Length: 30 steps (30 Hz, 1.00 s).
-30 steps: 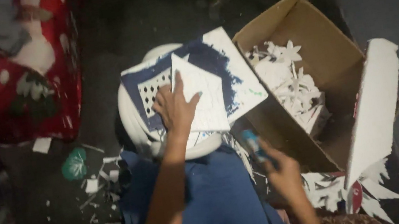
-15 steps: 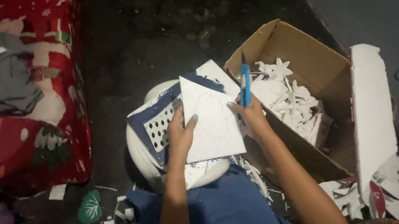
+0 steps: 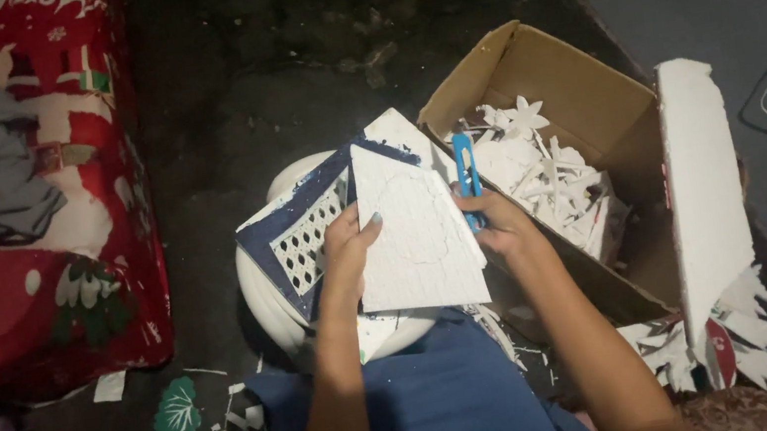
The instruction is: Cutting various shapes out of white foam boards using a blue utility knife.
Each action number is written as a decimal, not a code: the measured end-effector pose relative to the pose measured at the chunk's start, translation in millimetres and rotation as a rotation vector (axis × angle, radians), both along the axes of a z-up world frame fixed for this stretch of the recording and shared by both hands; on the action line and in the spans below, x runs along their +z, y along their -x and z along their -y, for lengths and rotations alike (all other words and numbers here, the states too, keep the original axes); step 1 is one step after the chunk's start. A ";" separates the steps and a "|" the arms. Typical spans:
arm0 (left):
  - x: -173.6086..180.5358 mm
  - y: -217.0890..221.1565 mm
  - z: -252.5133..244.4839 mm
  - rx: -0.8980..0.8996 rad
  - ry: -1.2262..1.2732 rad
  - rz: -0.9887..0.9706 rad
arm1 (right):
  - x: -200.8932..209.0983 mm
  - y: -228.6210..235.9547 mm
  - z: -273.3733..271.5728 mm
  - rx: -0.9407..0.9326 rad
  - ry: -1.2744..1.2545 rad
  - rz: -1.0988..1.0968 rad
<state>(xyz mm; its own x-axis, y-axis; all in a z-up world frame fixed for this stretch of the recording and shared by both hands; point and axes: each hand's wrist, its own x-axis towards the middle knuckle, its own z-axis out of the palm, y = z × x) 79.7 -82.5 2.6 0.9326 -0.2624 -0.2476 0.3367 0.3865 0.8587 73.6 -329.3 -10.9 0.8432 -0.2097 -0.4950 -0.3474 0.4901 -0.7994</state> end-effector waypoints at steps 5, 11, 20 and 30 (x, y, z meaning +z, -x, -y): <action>-29.8 -10.5 1.7 -0.005 0.080 -0.033 | -12.6 -3.9 3.2 -0.015 -0.047 0.033; -16.1 -8.8 -6.2 -0.014 0.020 -0.050 | -26.7 -7.1 8.2 -0.032 -0.045 0.090; -31.0 -16.0 -23.6 0.254 -0.093 -0.040 | 3.9 -9.5 44.2 -0.256 0.059 0.047; 3.1 -0.7 -20.0 0.307 -0.212 0.122 | -44.2 -39.2 22.5 0.154 0.893 -0.118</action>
<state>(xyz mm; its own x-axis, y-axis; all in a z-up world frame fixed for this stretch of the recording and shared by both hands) 80.3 -62.5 5.6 0.9858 0.0784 -0.1484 0.1232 0.2631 0.9569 112.9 -351.7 -55.1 0.8478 -0.4455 -0.2877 -0.4615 -0.3525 -0.8141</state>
